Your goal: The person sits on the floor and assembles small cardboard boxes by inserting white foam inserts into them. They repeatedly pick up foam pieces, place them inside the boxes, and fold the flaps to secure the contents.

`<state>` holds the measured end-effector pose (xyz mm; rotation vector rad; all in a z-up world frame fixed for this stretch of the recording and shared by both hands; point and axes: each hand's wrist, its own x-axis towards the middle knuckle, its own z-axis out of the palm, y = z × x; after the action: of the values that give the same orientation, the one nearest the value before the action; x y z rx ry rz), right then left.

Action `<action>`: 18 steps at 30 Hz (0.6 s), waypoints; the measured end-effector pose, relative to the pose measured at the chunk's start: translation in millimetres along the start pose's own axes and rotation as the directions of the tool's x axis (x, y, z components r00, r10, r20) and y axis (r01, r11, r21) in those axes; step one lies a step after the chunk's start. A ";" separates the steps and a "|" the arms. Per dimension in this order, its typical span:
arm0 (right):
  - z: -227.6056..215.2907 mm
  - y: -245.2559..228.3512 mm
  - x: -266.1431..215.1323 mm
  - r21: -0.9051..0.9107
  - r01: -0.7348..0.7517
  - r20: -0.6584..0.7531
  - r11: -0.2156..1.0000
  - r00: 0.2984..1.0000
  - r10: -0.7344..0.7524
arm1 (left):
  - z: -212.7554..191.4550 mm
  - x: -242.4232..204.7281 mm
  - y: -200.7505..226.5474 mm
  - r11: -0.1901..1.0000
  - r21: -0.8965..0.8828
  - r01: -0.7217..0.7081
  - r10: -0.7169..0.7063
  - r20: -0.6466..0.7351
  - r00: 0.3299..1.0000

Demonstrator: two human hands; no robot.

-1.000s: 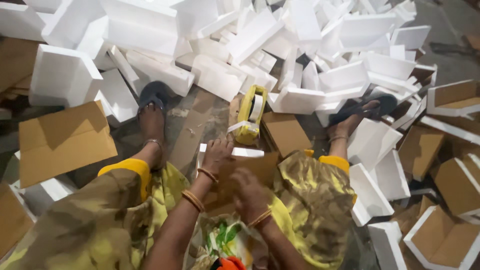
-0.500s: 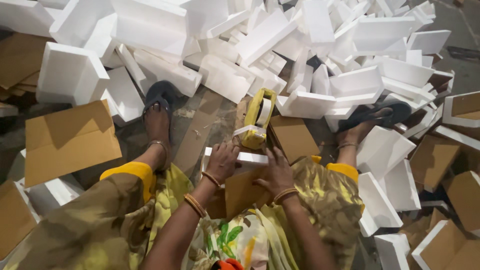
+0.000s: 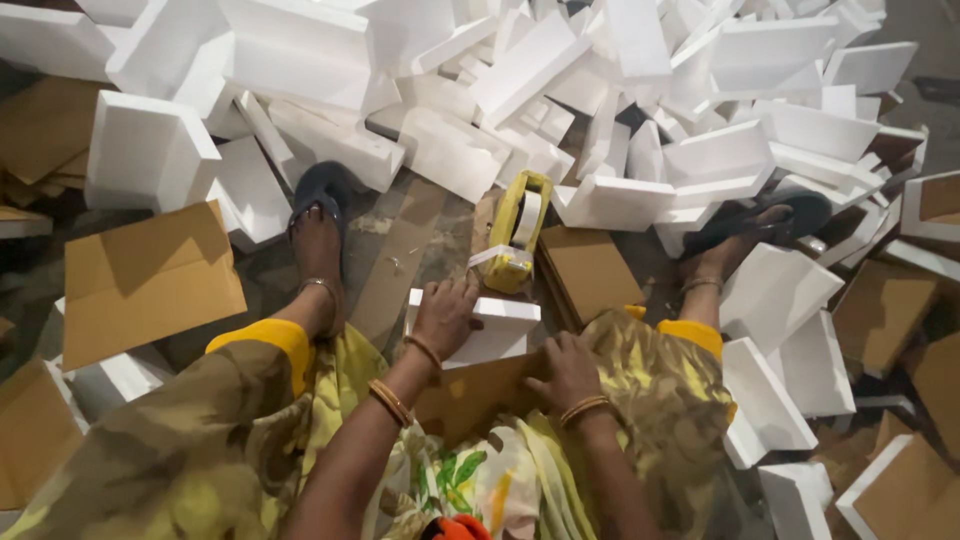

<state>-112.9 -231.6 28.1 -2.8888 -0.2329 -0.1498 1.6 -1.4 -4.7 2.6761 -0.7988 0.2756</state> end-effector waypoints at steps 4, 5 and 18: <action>2.1 -15.8 -0.4 0.016 0.021 -0.009 1.000 1.000 -0.020 | 3.8 8.6 0.1 0.997 0.010 0.074 -0.075 0.146 0.986; 2.6 -18.8 0.9 0.027 0.027 -0.049 0.999 0.998 -0.026 | 3.8 10.8 -0.2 0.995 0.013 0.096 -0.096 0.196 0.976; 36.6 -39.3 24.1 0.071 0.023 -0.282 0.997 0.959 -0.002 | -2.9 26.7 -15.3 0.992 -0.120 0.031 0.018 0.384 0.923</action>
<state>-92.9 -181.4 4.6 -2.7491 -0.1985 -0.5392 32.0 -1.5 1.4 2.6463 -0.8830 -0.3056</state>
